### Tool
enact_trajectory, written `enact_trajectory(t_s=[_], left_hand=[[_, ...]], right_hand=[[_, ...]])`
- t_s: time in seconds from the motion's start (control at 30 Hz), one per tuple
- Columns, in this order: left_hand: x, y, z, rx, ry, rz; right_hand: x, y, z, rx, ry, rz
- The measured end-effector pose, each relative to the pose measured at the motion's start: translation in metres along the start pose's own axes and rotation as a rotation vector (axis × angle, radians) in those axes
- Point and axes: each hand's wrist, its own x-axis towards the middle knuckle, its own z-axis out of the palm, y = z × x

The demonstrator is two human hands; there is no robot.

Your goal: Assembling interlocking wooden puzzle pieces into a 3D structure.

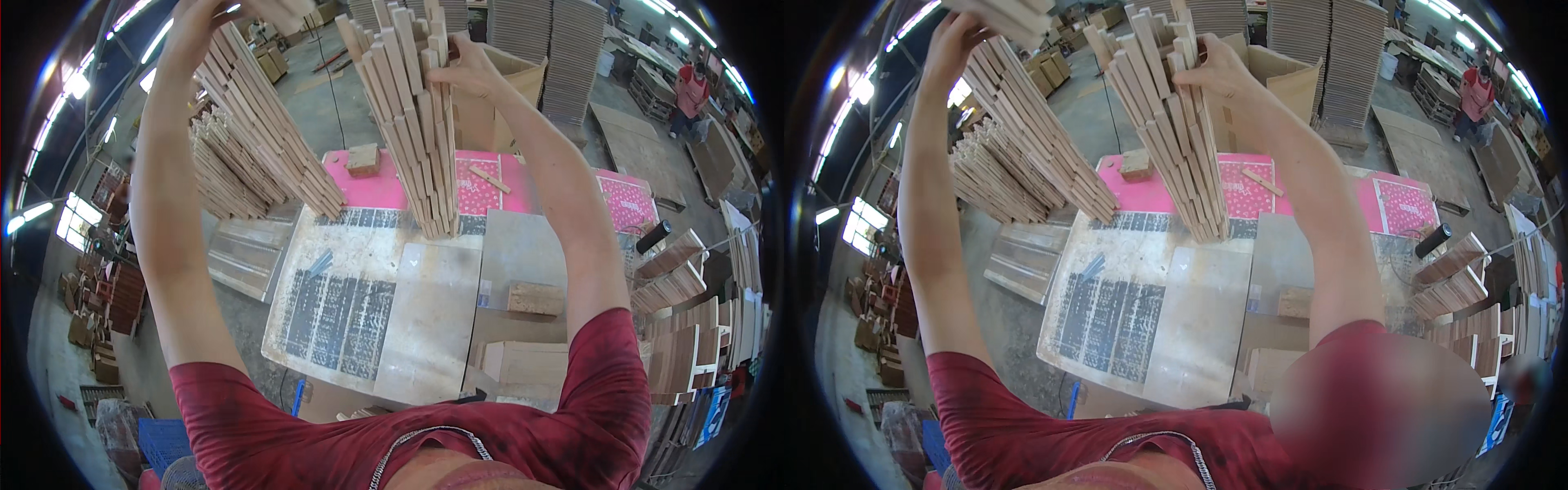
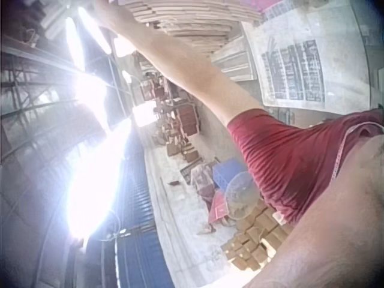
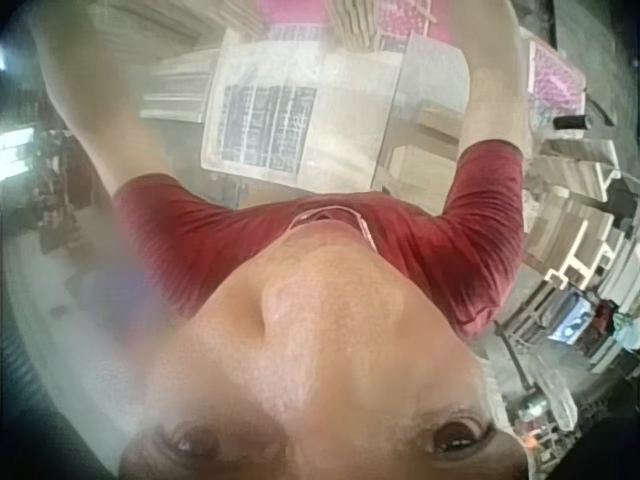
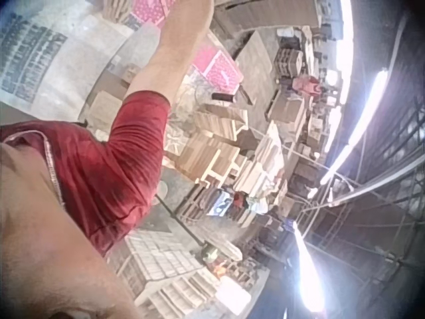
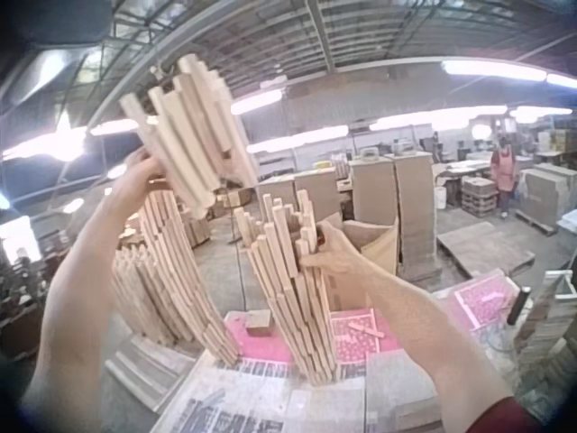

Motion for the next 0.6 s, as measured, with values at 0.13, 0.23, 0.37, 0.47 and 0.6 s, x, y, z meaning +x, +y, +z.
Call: enact_trajectory(t_s=[0.13,0.23,0.37,0.47,0.6], left_hand=[[0.025,0.003,0.1,-0.056,-0.104,-0.128],[0.044,-0.01,0.122,-0.126,-0.132,-0.119],[0.058,-0.036,0.145,-0.178,-0.246,-0.126],[0.078,-0.081,0.132,-0.311,-0.4,-0.148],[0.101,-0.137,0.084,-0.469,-0.407,-0.263]], right_hand=[[-0.002,0.014,-0.008,-0.084,0.03,0.008],[0.001,0.008,-0.006,-0.076,0.031,0.018],[0.004,0.016,-0.011,-0.162,0.02,0.039],[0.007,0.017,-0.012,-0.118,-0.004,0.043],[0.004,0.007,-0.002,-0.124,-0.006,0.03]])
